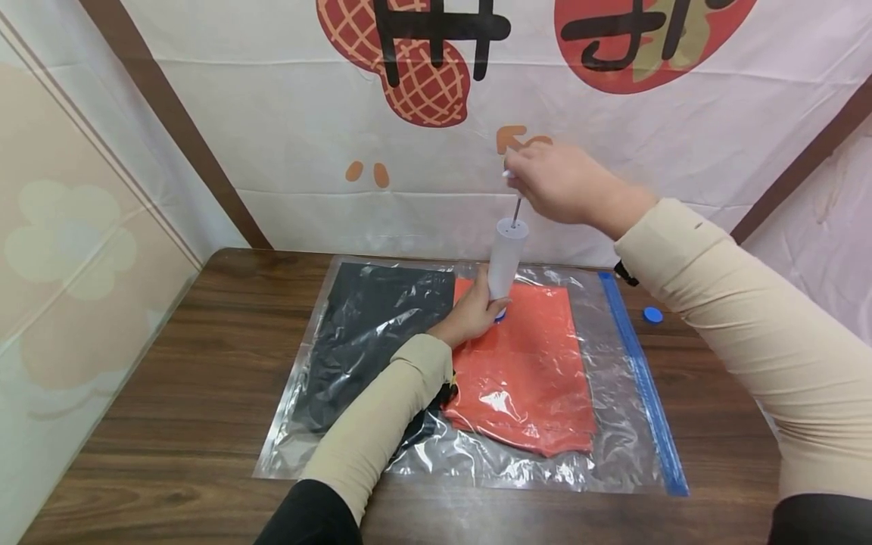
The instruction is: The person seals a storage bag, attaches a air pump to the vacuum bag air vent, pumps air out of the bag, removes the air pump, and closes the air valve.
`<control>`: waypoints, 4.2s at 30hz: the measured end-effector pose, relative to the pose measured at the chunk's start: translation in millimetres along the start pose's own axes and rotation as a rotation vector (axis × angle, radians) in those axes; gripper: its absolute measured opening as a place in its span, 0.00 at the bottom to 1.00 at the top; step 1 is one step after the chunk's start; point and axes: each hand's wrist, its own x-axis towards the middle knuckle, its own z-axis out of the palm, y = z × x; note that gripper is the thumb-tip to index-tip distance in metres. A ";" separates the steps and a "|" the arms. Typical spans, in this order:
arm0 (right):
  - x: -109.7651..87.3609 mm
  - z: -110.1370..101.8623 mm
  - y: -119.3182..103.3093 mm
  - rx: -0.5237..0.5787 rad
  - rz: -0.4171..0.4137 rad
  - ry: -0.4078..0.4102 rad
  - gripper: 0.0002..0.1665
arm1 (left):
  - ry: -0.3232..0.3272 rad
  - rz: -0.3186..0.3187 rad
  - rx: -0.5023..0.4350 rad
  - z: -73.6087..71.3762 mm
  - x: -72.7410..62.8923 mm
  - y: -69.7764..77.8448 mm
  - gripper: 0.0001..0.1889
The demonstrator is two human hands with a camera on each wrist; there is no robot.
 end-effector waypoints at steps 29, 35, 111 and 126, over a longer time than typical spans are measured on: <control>-2.3 42.1 -6.5 0.011 0.017 -0.089 0.06 | -0.012 -0.009 -0.013 0.9 0.0 -1.3 0.36; 3.7 11.4 1.5 0.029 0.046 -0.058 0.07 | -0.010 0.008 -0.007 1.4 0.9 -0.5 0.36; -4.5 29.4 -1.7 0.056 0.035 -0.011 0.07 | -0.016 0.004 -0.033 2.5 1.1 -5.8 0.36; 4.5 -62.9 10.0 -0.025 0.125 0.259 0.15 | -0.020 0.003 -0.018 2.0 0.2 -4.6 0.35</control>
